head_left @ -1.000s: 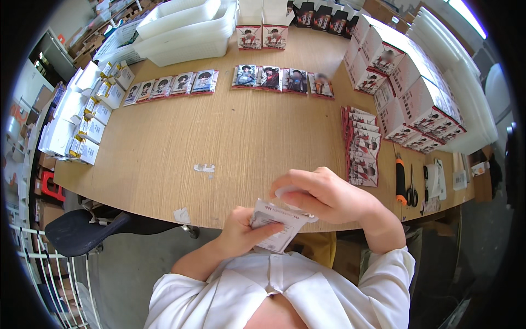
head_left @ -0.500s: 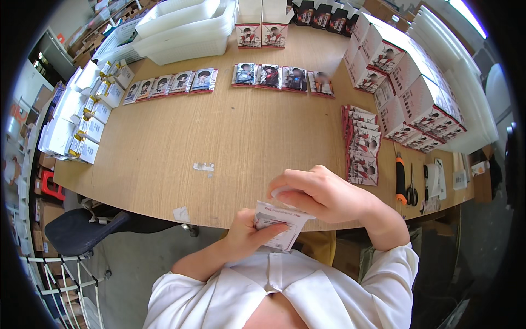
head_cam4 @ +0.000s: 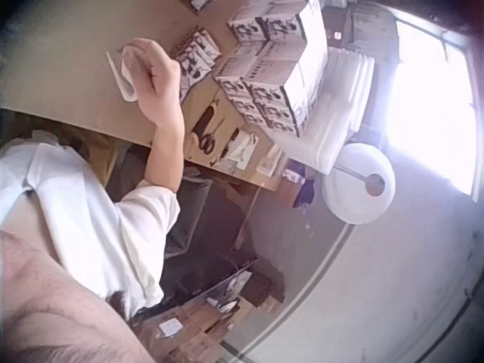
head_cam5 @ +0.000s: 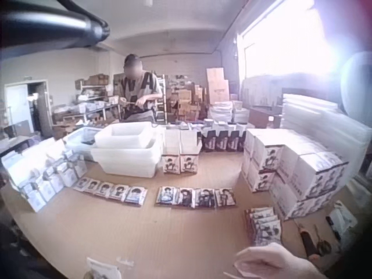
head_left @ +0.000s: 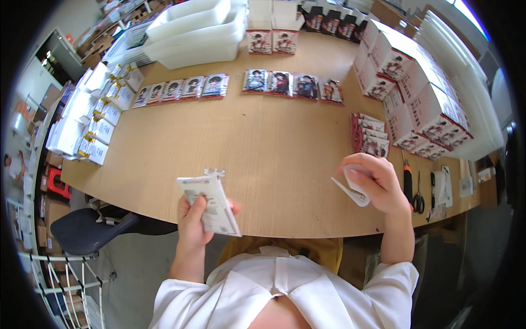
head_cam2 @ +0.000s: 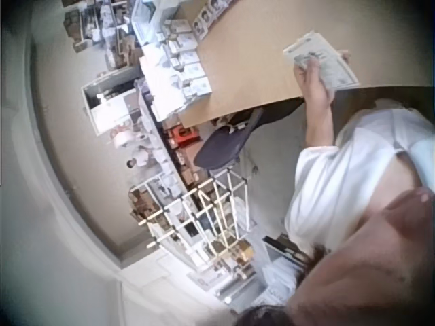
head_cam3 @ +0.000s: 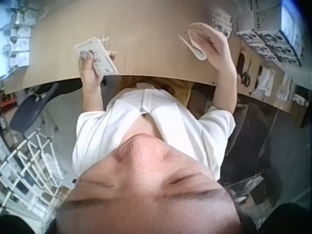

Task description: The person repeatedly picks small rectangular packages from a stack, opens them, and places them into a white plastic container. The person handles each package one at a time, using both hands to open and transfer the items.

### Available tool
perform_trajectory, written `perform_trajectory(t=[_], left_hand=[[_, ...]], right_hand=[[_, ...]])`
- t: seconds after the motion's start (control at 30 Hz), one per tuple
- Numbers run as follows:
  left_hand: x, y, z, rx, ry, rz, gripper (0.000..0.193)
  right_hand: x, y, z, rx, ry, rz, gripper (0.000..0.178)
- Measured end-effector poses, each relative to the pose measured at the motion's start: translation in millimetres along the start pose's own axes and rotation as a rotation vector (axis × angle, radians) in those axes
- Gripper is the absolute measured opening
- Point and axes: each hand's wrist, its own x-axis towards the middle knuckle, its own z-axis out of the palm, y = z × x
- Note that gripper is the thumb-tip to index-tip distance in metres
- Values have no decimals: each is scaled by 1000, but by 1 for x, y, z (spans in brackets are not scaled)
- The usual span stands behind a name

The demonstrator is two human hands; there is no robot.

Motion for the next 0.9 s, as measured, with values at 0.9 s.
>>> perform_trajectory(t=[0.9], left_hand=[[15, -32, 36, 527, 46, 117, 83]], right_hand=[[7, -40, 74, 20, -13, -70, 14]])
